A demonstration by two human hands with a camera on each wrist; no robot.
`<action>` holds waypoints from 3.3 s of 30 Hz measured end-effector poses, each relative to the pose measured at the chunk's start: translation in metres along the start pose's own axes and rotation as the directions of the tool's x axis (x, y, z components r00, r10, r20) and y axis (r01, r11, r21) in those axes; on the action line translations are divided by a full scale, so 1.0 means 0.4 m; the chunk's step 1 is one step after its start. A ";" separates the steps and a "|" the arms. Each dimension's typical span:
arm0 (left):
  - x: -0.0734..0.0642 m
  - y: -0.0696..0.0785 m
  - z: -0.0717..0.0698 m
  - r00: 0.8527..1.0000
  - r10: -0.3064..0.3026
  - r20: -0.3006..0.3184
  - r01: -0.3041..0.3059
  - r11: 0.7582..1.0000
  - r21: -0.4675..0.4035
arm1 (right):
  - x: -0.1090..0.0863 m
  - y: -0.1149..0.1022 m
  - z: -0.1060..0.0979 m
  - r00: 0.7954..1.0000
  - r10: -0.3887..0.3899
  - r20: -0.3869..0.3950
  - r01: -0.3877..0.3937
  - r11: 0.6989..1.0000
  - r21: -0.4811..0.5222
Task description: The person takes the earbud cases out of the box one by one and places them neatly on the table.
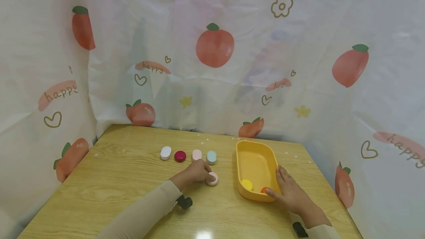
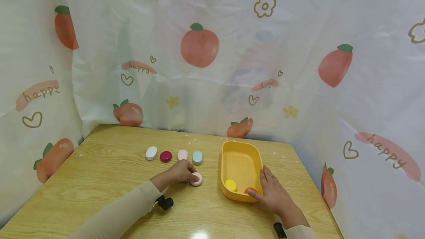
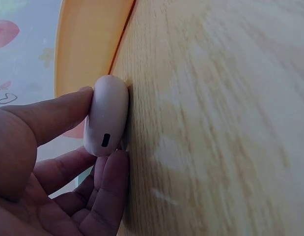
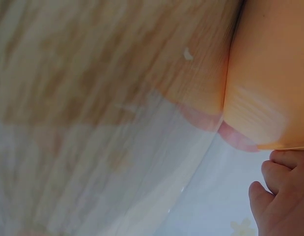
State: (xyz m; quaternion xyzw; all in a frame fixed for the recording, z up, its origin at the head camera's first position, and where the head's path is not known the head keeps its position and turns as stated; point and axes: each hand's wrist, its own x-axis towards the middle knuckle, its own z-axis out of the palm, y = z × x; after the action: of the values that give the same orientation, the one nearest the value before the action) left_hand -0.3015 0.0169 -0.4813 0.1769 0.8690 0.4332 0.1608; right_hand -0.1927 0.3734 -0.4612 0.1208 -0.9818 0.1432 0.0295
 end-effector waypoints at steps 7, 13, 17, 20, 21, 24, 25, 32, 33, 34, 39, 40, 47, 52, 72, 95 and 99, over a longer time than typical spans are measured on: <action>0.000 0.001 -0.001 1.000 -0.004 -0.012 0.005 1.000 0.015 | -0.001 -0.002 -0.002 1.000 -0.001 -0.006 0.001 1.000 0.006; -0.001 0.002 -0.003 1.000 0.010 -0.014 -0.009 1.000 0.021 | -0.001 -0.001 0.000 1.000 0.002 -0.010 -0.002 1.000 0.004; 0.000 -0.001 -0.002 1.000 0.010 -0.015 -0.010 1.000 0.004 | -0.001 0.001 0.000 1.000 0.002 -0.012 -0.002 1.000 -0.003; -0.001 -0.005 -0.001 1.000 0.003 -0.016 -0.003 1.000 -0.012 | -0.001 0.001 -0.001 1.000 0.003 -0.008 -0.003 1.000 -0.002; -0.002 -0.005 0.000 1.000 0.000 -0.013 -0.001 1.000 -0.016 | -0.001 0.002 -0.001 1.000 0.003 -0.006 -0.003 1.000 -0.001; -0.003 -0.006 -0.003 1.000 -0.002 -0.009 0.002 1.000 -0.026 | 0.003 0.001 -0.001 1.000 0.002 0.002 -0.002 1.000 -0.002; -0.003 -0.006 -0.005 1.000 0.006 -0.006 -0.006 1.000 -0.023 | 0.003 0.002 -0.001 1.000 0.003 0.003 -0.003 1.000 -0.003; 0.020 0.010 -0.015 0.998 0.059 -0.010 -0.058 0.997 0.060 | 0.002 0.006 -0.004 1.000 -0.003 -0.006 0.003 1.000 -0.005; 0.024 0.011 -0.017 0.998 0.058 -0.013 -0.057 0.996 0.068 | 0.002 0.005 -0.004 1.000 0.000 -0.004 0.000 1.000 -0.005; 0.027 0.014 -0.018 0.998 0.062 -0.018 -0.061 0.996 0.072 | 0.002 0.004 -0.003 1.000 -0.001 -0.001 0.001 1.000 -0.007; 0.040 0.033 -0.024 0.997 0.072 -0.036 -0.069 0.995 0.075 | 0.001 -0.005 -0.007 1.000 -0.003 0.004 0.003 1.000 -0.029; 0.040 0.041 -0.026 0.996 0.079 -0.037 -0.077 0.994 0.075 | 0.001 -0.006 -0.008 1.000 -0.006 0.003 0.006 0.999 -0.041; 0.050 0.081 -0.029 0.995 0.102 -0.004 -0.101 0.994 0.040 | 0.005 -0.013 -0.018 1.000 -0.025 -0.003 0.025 0.993 -0.117; 0.064 0.095 -0.012 0.995 0.096 0.033 -0.095 0.995 -0.027 | 0.002 -0.016 -0.023 1.000 -0.023 0.011 0.024 0.992 -0.126; 0.116 0.201 0.035 0.971 0.200 0.128 -0.185 0.976 -0.117 | -0.003 -0.015 -0.025 0.999 -0.034 0.027 0.038 0.988 -0.152; 0.135 0.309 0.099 0.972 0.154 0.179 -0.151 0.988 -0.028 | 0.005 -0.018 -0.029 0.999 -0.031 0.032 0.036 0.986 -0.160; 0.132 0.331 0.115 0.972 0.130 0.194 -0.132 0.991 -0.006 | 0.007 -0.014 -0.030 0.999 -0.042 0.021 0.045 0.985 -0.165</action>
State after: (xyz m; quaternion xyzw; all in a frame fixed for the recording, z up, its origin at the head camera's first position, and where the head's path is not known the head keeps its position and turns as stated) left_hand -0.3060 0.1468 -0.4072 0.2759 0.8371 0.4205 0.2153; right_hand -0.1940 0.3711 -0.4480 0.1406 -0.9877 0.0594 0.0338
